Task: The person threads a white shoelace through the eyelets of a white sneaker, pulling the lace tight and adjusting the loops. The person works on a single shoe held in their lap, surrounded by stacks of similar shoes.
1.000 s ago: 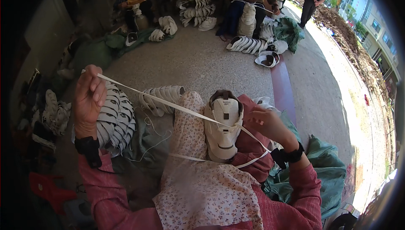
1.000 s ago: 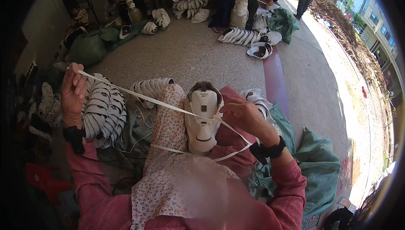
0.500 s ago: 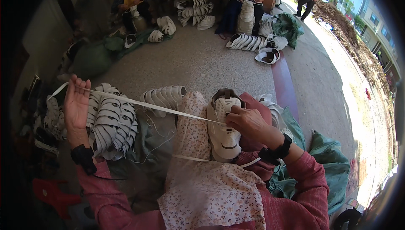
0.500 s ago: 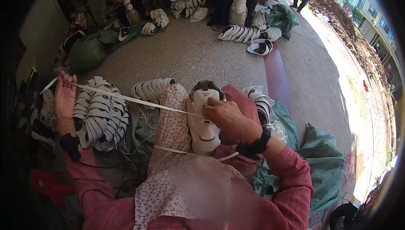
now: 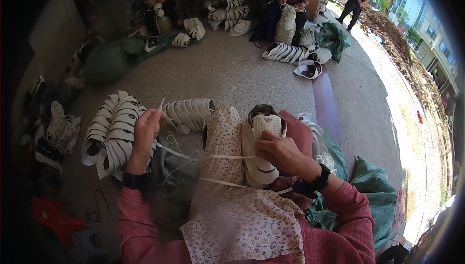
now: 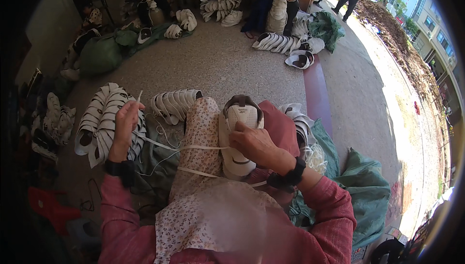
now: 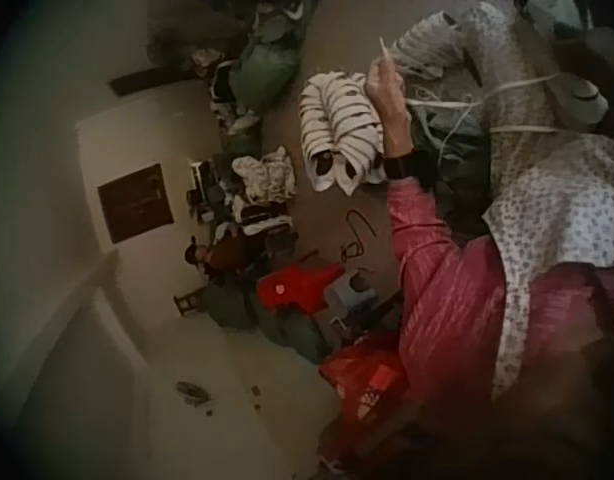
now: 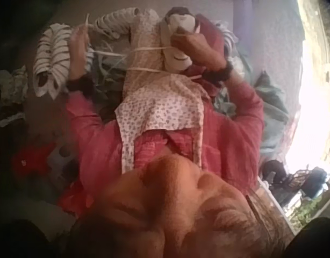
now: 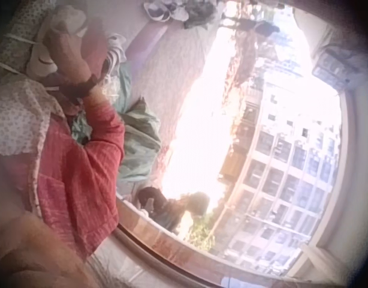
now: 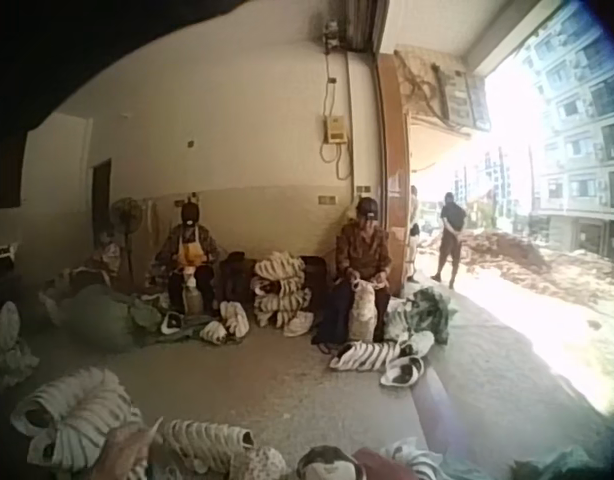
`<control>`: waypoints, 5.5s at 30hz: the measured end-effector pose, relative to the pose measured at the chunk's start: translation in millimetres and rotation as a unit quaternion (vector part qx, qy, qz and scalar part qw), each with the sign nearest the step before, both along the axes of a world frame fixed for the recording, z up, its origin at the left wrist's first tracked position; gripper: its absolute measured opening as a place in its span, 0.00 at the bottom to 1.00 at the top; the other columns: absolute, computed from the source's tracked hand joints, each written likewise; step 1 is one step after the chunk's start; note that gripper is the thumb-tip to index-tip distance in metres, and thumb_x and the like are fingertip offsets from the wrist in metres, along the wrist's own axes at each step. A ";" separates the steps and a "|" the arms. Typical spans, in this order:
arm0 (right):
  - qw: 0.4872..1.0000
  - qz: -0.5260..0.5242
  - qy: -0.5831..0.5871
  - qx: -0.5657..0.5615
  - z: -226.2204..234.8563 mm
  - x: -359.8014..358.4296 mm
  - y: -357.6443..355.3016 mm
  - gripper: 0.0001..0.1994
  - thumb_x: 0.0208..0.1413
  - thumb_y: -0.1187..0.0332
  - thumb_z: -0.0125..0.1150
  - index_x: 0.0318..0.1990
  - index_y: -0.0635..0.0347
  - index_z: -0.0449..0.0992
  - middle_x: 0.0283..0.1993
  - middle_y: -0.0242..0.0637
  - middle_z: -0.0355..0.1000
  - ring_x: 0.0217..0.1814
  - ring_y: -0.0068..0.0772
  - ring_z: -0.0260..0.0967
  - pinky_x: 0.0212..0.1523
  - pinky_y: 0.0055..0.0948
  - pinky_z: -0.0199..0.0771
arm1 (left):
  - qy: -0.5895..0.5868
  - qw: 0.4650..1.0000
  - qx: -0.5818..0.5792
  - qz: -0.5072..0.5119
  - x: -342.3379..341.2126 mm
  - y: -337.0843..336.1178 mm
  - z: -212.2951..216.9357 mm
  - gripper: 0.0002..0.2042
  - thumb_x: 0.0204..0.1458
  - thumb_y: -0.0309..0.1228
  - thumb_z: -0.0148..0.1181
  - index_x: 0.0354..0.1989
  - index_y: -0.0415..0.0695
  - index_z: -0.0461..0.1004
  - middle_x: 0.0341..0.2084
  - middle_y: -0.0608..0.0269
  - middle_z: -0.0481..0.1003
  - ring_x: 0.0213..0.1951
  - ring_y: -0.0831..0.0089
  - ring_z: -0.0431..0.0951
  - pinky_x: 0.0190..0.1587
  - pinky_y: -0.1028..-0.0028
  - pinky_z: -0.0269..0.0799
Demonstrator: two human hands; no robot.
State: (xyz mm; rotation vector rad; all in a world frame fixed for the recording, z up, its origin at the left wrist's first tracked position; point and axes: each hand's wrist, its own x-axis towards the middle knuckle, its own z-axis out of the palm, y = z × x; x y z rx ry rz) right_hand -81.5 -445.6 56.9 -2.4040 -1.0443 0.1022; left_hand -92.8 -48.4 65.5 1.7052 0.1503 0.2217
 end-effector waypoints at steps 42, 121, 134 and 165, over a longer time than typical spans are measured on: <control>0.991 0.030 -0.034 0.129 -10.2 33.4 -7.0 0.04 0.53 0.71 0.64 0.36 0.57 0.79 0.37 0.38 0.73 0.40 0.42 0.75 0.40 0.37 0.74 | -0.257 0.822 0.401 -0.312 27.9 -175.0 -16.4 0.15 0.46 0.27 0.69 0.42 0.43 0.72 0.46 0.58 0.69 0.44 0.56 0.77 0.44 0.62 0.74; 0.692 0.106 0.064 0.711 112.2 -93.6 -308.1 0.08 0.68 0.75 0.46 0.38 0.62 0.74 0.17 0.36 0.71 0.09 0.17 0.60 0.10 0.15 0.57 | -0.332 0.766 0.402 -0.375 54.9 -258.6 -5.1 0.11 0.42 0.32 0.71 0.35 0.47 0.81 0.35 0.64 0.71 0.44 0.62 0.74 0.49 0.63 0.69; 0.636 -0.063 0.117 0.760 71.0 -89.0 -367.1 0.14 0.73 0.71 0.39 0.60 0.66 0.65 0.26 0.28 0.60 0.18 0.14 0.46 0.17 0.17 0.50 | -0.181 0.945 0.184 -0.202 34.4 -197.6 -5.9 0.14 0.51 0.29 0.67 0.19 0.45 0.67 0.26 0.67 0.69 0.32 0.74 0.73 0.33 0.70 0.67; 0.956 -0.092 0.179 0.215 -45.7 16.3 -85.2 0.08 0.62 0.67 0.58 0.41 0.63 0.79 0.39 0.42 0.76 0.41 0.40 0.76 0.41 0.31 0.73 | 0.042 0.895 0.254 -0.365 18.0 -200.5 -11.3 0.14 0.52 0.37 0.70 0.38 0.43 0.73 0.29 0.59 0.72 0.31 0.67 0.74 0.36 0.70 0.70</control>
